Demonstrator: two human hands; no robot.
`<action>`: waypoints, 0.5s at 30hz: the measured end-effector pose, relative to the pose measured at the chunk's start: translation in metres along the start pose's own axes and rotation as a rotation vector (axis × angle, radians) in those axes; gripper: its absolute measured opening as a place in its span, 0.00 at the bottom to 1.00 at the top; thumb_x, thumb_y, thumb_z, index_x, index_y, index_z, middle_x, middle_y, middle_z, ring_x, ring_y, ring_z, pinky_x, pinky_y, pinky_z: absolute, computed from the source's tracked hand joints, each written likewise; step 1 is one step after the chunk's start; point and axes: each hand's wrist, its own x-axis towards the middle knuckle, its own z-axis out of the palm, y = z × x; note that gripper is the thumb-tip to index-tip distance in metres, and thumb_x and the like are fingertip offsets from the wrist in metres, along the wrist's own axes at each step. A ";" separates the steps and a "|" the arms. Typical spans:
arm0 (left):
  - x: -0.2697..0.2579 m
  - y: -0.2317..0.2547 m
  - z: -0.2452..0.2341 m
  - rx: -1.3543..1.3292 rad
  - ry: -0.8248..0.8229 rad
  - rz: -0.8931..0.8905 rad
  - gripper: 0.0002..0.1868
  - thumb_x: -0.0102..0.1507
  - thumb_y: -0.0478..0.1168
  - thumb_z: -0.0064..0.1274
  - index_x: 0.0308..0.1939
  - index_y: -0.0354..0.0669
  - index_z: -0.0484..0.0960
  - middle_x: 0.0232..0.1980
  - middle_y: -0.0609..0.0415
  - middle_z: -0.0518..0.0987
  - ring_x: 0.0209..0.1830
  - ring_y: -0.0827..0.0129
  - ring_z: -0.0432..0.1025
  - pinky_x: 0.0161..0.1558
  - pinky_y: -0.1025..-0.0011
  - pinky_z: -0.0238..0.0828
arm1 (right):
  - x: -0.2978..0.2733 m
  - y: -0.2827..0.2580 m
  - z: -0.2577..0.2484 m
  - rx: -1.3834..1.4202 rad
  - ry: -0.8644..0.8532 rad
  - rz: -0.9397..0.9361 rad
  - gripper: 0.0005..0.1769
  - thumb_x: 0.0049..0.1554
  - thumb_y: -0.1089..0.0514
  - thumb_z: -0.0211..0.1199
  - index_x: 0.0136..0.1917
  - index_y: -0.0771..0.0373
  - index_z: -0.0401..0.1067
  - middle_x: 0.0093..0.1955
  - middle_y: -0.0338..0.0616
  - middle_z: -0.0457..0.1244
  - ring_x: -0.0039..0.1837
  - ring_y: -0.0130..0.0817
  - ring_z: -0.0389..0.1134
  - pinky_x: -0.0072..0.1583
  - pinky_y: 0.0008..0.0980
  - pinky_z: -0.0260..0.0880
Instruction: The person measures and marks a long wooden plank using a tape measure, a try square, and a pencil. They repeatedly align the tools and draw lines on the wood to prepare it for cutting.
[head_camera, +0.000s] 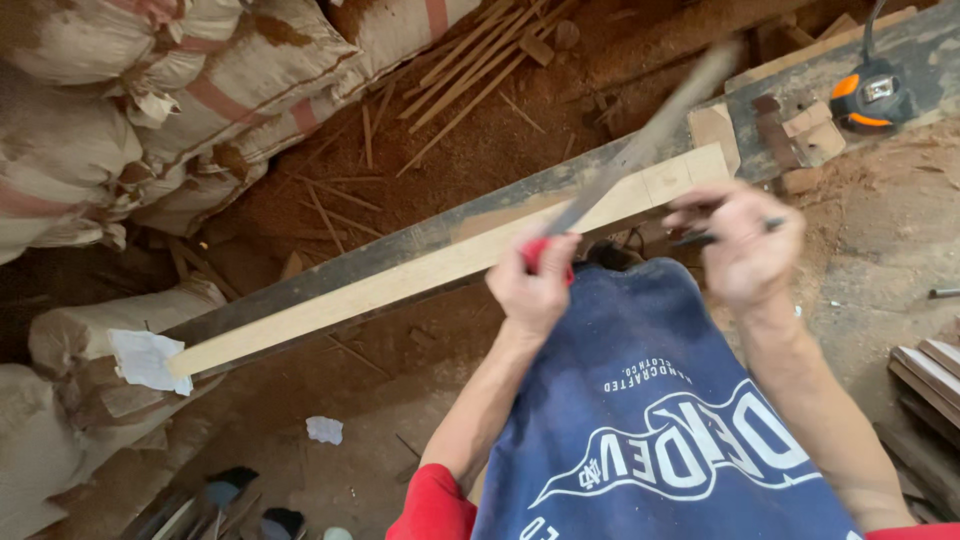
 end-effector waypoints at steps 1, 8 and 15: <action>0.004 -0.001 -0.006 -0.157 0.015 -0.277 0.12 0.67 0.40 0.57 0.50 0.38 0.75 0.36 0.49 0.85 0.32 0.72 0.79 0.35 0.75 0.78 | 0.003 -0.002 -0.012 0.016 0.064 0.008 0.15 0.67 0.56 0.60 0.43 0.69 0.71 0.51 0.56 0.69 0.46 0.40 0.72 0.51 0.40 0.78; 0.012 -0.034 -0.002 0.145 0.025 -0.834 0.26 0.58 0.47 0.68 0.33 0.29 0.71 0.26 0.49 0.79 0.21 0.69 0.80 0.23 0.69 0.73 | 0.005 0.011 -0.079 0.068 0.422 0.123 0.09 0.69 0.60 0.61 0.51 0.69 0.72 0.48 0.55 0.68 0.46 0.40 0.69 0.50 0.43 0.75; -0.004 -0.041 0.007 0.209 0.083 -0.839 0.25 0.53 0.50 0.68 0.37 0.32 0.76 0.26 0.49 0.83 0.20 0.70 0.80 0.25 0.71 0.77 | -0.014 0.035 -0.102 0.011 0.490 0.253 0.16 0.69 0.52 0.56 0.50 0.68 0.74 0.48 0.53 0.67 0.45 0.40 0.67 0.51 0.44 0.74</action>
